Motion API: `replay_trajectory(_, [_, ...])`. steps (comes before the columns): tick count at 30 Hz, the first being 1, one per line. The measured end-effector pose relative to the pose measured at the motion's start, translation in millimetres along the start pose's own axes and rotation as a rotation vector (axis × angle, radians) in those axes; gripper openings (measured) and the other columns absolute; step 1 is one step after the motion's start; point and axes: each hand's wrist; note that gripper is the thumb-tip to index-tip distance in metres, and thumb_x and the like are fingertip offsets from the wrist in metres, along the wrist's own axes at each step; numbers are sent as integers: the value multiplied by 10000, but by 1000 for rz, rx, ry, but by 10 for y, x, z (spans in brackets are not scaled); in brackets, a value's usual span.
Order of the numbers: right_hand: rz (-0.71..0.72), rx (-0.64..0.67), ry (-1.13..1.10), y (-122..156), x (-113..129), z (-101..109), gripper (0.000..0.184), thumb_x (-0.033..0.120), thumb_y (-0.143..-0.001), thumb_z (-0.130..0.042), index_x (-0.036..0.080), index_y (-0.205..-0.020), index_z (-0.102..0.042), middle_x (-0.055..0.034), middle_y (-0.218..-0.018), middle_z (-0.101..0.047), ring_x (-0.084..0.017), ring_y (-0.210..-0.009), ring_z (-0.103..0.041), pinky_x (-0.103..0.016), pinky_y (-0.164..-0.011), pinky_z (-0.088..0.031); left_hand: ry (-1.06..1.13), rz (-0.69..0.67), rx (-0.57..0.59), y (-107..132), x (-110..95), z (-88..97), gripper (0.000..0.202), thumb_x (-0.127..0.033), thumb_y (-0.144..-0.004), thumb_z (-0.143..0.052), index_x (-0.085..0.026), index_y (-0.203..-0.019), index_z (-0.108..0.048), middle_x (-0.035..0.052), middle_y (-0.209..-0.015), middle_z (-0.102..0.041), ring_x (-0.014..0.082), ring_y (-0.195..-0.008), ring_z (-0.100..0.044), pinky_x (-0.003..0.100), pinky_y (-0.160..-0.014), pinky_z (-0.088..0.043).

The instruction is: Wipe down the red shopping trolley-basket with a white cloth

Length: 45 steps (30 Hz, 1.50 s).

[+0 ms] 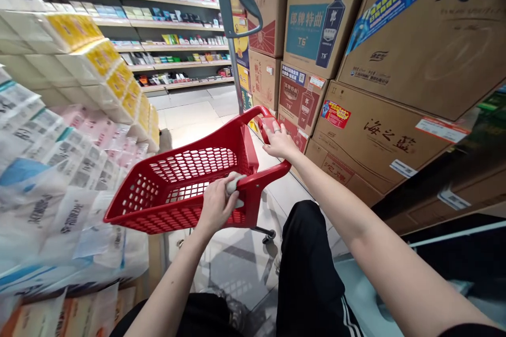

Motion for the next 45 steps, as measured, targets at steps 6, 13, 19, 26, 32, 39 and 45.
replay_trajectory(6, [12,-24,-12,-53,-9,-18,777,425,-805,-515,267,-1466,-137,-100,-1539,-78,-382,-1381,-73,-521,-1001,-341,169,-43,47,-57,-117,47,592,-166,-830,-372,-212,-1412,-274,89,-1391,-407,239,-1261,-395,428,-1043,-341])
replay_trajectory(13, [16,-43,-5,-70,28,-50,772,420,-801,-512,245,-1464,-158,-118,-1534,-98,-398,-1374,-80,-543,-986,-346,29,-178,173,-251,96,148,517,-227,-865,-410,-207,-1377,-341,103,-1293,-494,230,-1155,-481,399,-977,-407])
replay_trajectory(19, [31,-50,13,-61,36,-35,773,368,-799,-532,258,-1465,-155,-97,-1537,-99,-396,-1370,-100,-532,-987,-354,-42,-226,260,-338,136,236,462,-288,-902,-392,-201,-1355,-361,109,-1196,-541,229,-1062,-523,385,-903,-430])
replay_trajectory(26, [48,-45,35,-81,27,-38,799,330,-793,-554,270,-1470,-135,-89,-1539,-98,-393,-1369,-122,-516,-995,-355,-206,-207,236,-373,92,122,377,-366,-910,-385,-149,-1202,-485,106,-1000,-585,235,-922,-539,383,-815,-426])
replay_trajectory(32, [82,-39,41,-137,-48,-43,789,264,-787,-546,290,-1467,-148,-66,-1539,-111,-373,-1373,-136,-490,-1011,-350,-212,-270,265,-440,109,53,356,-339,-915,-370,-138,-1189,-478,104,-1001,-580,226,-918,-528,372,-821,-414])
replay_trajectory(39, [78,-30,44,-150,-36,-51,788,230,-788,-524,292,-1470,-136,-53,-1541,-100,-360,-1377,-126,-486,-1019,-342,-228,-194,224,-153,618,113,297,-330,-900,-382,-167,-1105,-520,102,-989,-598,234,-919,-550,373,-802,-423])
replay_trajectory(45, [90,-34,51,-159,-11,-73,801,229,-784,-535,276,-1472,-127,-82,-1537,-102,-384,-1371,-120,-487,-983,-377,-340,-85,177,205,992,262,314,-366,-906,-374,-173,-1094,-535,117,-1008,-614,247,-921,-570,371,-772,-439])
Point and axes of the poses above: each hand's wrist, its own y-axis away from the middle knuckle, its own z-axis out of the back of the hand, x = y × z
